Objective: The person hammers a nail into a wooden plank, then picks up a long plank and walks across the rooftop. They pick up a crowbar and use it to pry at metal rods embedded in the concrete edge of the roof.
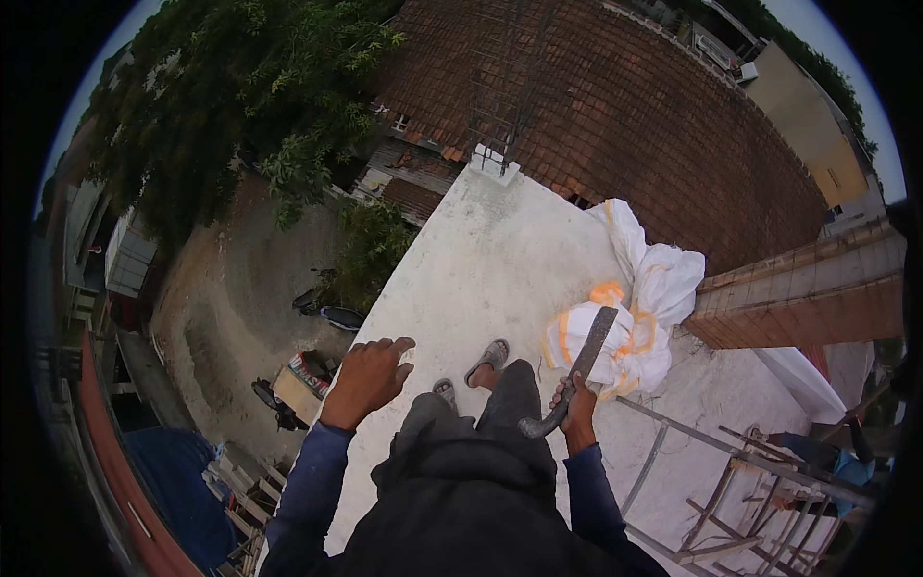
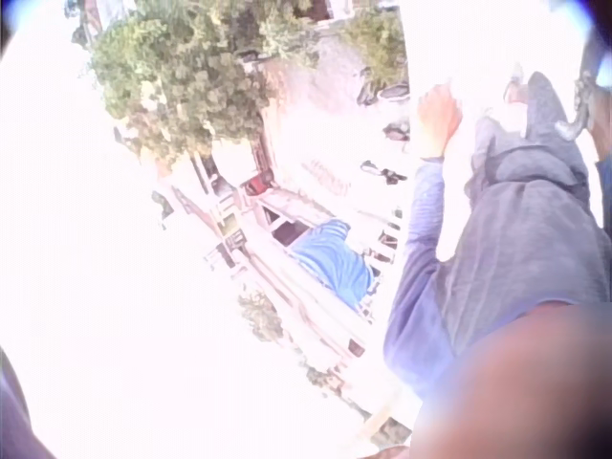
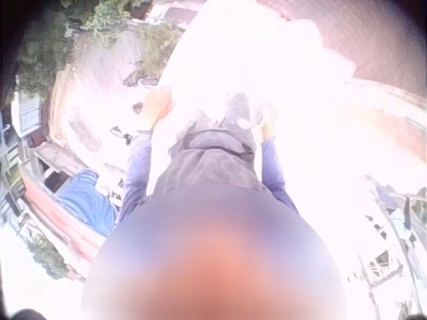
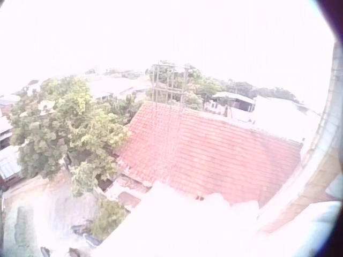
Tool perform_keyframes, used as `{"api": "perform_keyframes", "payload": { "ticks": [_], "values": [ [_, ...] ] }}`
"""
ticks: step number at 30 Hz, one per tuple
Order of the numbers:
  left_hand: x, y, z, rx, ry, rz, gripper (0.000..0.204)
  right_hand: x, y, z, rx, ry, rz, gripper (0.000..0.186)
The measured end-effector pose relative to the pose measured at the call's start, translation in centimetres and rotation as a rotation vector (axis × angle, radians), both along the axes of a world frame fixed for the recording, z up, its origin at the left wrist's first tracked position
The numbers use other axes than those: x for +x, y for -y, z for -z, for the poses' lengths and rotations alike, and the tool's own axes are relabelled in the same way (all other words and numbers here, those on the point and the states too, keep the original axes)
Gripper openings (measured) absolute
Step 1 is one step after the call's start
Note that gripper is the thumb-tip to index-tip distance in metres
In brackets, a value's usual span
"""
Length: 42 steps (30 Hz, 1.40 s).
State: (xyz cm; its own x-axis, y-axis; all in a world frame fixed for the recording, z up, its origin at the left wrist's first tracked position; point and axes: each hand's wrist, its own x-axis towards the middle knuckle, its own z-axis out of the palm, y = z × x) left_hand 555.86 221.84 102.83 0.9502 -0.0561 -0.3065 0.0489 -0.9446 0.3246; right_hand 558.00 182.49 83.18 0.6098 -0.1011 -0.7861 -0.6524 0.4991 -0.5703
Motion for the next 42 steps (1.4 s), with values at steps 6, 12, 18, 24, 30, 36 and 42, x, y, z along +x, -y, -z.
{"api": "perform_keyframes", "payload": {
  "ticks": [6,12,18,24,30,36,42],
  "values": [
    [22.5,-0.3,4.3,-0.167,0.177,0.003,0.038,11.5,0.8,2.9,-0.165,0.015,0.093,0.034],
    [48.9,-0.9,11.7,-0.235,0.237,-0.145,0.056,36.7,-2.8,11.0,-0.180,0.125,0.126,0.018],
    [70.1,0.0,24.0,-0.355,0.385,-0.169,0.070,58.8,-8.8,22.0,-0.135,0.201,0.034,0.019],
    [82.6,0.6,38.1,-0.333,0.655,-0.035,0.077,68.8,-13.1,34.9,-0.138,0.209,0.078,0.024],
    [89.2,0.0,47.6,0.184,1.288,0.211,0.053,75.1,-18.1,52.2,-0.241,0.188,0.057,0.035],
    [96.8,-5.8,49.8,0.163,1.636,0.598,0.033,83.1,-22.7,67.9,-0.711,0.349,-0.077,0.041],
    [101.4,-4.5,51.1,-0.380,1.854,0.571,0.029,88.1,-25.6,72.2,-1.089,0.466,-0.235,0.034]
  ]
}}
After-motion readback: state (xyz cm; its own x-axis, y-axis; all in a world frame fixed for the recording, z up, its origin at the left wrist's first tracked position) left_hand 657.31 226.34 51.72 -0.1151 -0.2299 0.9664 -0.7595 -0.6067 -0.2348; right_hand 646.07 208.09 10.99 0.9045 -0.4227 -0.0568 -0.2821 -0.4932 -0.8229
